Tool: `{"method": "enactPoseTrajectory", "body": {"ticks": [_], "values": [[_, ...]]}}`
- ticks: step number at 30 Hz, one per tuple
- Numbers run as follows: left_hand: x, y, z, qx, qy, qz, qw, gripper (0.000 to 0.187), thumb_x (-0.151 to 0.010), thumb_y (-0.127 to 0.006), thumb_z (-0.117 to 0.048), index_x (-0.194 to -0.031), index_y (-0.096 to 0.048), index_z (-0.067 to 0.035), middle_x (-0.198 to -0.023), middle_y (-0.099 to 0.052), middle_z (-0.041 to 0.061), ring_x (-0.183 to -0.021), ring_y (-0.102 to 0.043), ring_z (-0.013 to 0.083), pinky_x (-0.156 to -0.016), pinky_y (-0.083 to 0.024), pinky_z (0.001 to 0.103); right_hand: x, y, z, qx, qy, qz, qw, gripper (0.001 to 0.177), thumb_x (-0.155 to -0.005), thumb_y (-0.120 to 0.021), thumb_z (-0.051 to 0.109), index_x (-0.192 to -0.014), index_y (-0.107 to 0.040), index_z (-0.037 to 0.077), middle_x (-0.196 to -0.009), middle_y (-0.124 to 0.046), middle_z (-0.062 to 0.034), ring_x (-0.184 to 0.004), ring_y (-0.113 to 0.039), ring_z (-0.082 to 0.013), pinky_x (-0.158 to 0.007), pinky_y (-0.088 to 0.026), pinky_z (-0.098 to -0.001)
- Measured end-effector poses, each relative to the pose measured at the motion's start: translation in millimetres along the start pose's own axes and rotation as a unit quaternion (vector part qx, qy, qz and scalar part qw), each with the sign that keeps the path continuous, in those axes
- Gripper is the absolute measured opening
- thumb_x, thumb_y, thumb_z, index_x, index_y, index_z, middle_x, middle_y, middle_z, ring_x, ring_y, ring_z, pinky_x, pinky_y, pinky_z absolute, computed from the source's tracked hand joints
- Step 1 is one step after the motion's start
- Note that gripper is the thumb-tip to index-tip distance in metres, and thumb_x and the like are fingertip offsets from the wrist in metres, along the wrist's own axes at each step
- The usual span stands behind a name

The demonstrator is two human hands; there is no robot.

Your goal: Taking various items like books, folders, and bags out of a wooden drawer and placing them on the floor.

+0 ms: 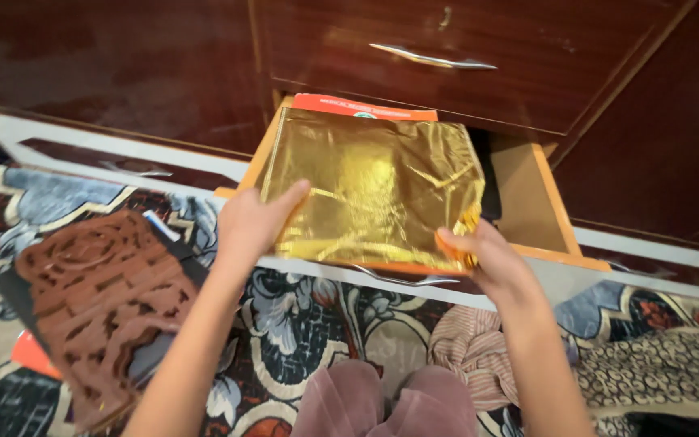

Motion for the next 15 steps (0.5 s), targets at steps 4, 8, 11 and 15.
{"method": "enactPoseTrajectory", "body": {"ticks": [4, 8, 11, 15], "values": [[60.5, 21.7, 53.3, 0.013, 0.056, -0.034, 0.998, 0.095, -0.074, -0.062, -0.086, -0.114, -0.069, 0.001, -0.122, -0.068, 0.025, -0.129, -0.058, 0.0421, -0.11, -0.045, 0.048, -19.6, 4.3, -82.5, -0.028, 0.009, 0.052, 0.998, 0.043, -0.09, -0.075, 0.009, -0.127, -0.056, -0.002, -0.094, -0.065, -0.0132, -0.082, -0.067, -0.0223, -0.077, -0.053, -0.0356], [111.5, 52.8, 114.6, 0.021, 0.124, -0.102, 0.987, 0.088, -0.075, -0.065, -0.085, -0.104, -0.067, -0.003, -0.116, -0.071, 0.023, -0.127, -0.06, 0.0391, -0.11, -0.046, 0.046, 14.6, -71.0, -75.2, -0.034, -0.013, 0.123, 0.992, 0.055, -0.089, -0.071, 0.002, -0.14, -0.051, -0.003, -0.107, -0.067, -0.0213, -0.091, -0.071, -0.0317, -0.082, -0.057, -0.0449], [149.4, 80.7, 171.3, 0.069, 0.147, -0.223, 0.961, 0.081, -0.077, -0.071, -0.079, -0.096, -0.065, 0.0, -0.105, -0.071, 0.028, -0.119, -0.063, 0.045, -0.106, -0.048, 0.051, 24.0, -138.9, -79.4, -0.023, -0.001, 0.187, 0.982, 0.053, -0.09, -0.071, 0.002, -0.139, -0.052, -0.002, -0.104, -0.066, -0.017, -0.088, -0.069, -0.025, -0.079, -0.058, -0.0413], [202.4, 95.3, 241.3, 0.12, 0.197, -0.312, 0.922, 0.074, -0.078, -0.074, -0.073, -0.1, -0.065, -0.003, -0.101, -0.071, 0.027, -0.114, -0.066, 0.0444, -0.103, -0.05, 0.05, 31.1, -223.5, -109.9, -0.006, -0.001, 0.278, 0.961, 0.057, -0.09, -0.071, 0.002, -0.143, -0.049, 0.004, -0.108, -0.063, -0.0148, -0.095, -0.067, -0.0257, -0.086, -0.056, -0.0427]]}}
Point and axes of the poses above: each hand's wrist, its own x-axis away from the middle knuckle, its own y-axis out of the back of the hand, z = x × y, the point moved 6 cm from there along -x, towards the middle knuckle
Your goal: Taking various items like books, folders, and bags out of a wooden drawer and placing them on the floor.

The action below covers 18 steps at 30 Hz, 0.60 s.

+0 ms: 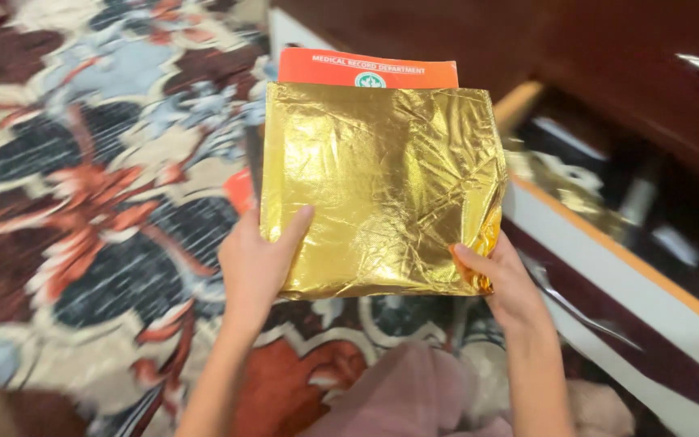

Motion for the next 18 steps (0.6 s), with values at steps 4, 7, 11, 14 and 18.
{"method": "enactPoseTrajectory", "body": {"ticks": [4, 7, 11, 14, 18], "values": [[8.4, 40.4, 79.4, 0.043, 0.076, -0.056, 0.995, 0.073, -0.078, -0.075, -0.071, -0.107, -0.065, -0.005, -0.1, -0.07, 0.025, -0.112, -0.067, 0.0435, -0.1, -0.052, 0.049, -22.5, -68.7, -47.6, 0.013, -0.026, 0.081, 0.996, 0.062, -0.092, -0.068, 0.002, -0.149, -0.044, 0.005, -0.121, -0.062, -0.0188, -0.107, -0.067, -0.0313, -0.097, -0.052, -0.0483], [6.5, 54.6, 133.8, 0.027, 0.109, -0.107, 0.988, 0.071, -0.077, -0.075, -0.074, -0.1, -0.066, -0.007, -0.097, -0.072, 0.026, -0.108, -0.068, 0.0478, -0.098, -0.052, 0.053, -32.2, -112.8, -84.9, 0.013, -0.047, 0.124, 0.991, 0.063, -0.091, -0.068, 0.0, -0.149, -0.044, 0.006, -0.12, -0.063, -0.0205, -0.107, -0.067, -0.0335, -0.096, -0.053, -0.0514], [14.3, 70.8, 178.6, 0.067, 0.166, -0.132, 0.975, 0.065, -0.08, -0.077, -0.066, -0.102, -0.066, -0.006, -0.098, -0.072, 0.025, -0.109, -0.067, 0.0469, -0.096, -0.052, 0.052, -32.4, -167.1, -113.1, 0.023, -0.069, 0.152, 0.986, 0.064, -0.091, -0.068, 0.002, -0.15, -0.043, 0.006, -0.125, -0.062, -0.0216, -0.112, -0.065, -0.0341, -0.098, -0.051, -0.0535], [2.8, 75.3, 221.7, 0.017, 0.175, -0.161, 0.971, 0.072, -0.078, -0.075, -0.076, -0.102, -0.065, -0.008, -0.099, -0.071, 0.025, -0.108, -0.066, 0.0482, -0.098, -0.052, 0.053, -45.9, -196.7, -145.7, 0.018, -0.09, 0.178, 0.98, 0.069, -0.092, -0.067, 0.002, -0.155, -0.039, 0.01, -0.133, -0.059, -0.0247, -0.116, -0.063, -0.0393, -0.101, -0.049, -0.0576], [-1.6, 70.9, 266.8, 0.063, 0.198, -0.194, 0.959, 0.074, -0.077, -0.075, -0.075, -0.098, -0.067, -0.005, -0.093, -0.071, 0.026, -0.103, -0.068, 0.049, -0.093, -0.051, 0.054, -69.7, -223.5, -193.0, 0.009, -0.096, 0.209, 0.973, 0.07, -0.092, -0.068, 0.001, -0.155, -0.039, 0.009, -0.134, -0.058, -0.0233, -0.117, -0.063, -0.0372, -0.099, -0.05, -0.0567]]}}
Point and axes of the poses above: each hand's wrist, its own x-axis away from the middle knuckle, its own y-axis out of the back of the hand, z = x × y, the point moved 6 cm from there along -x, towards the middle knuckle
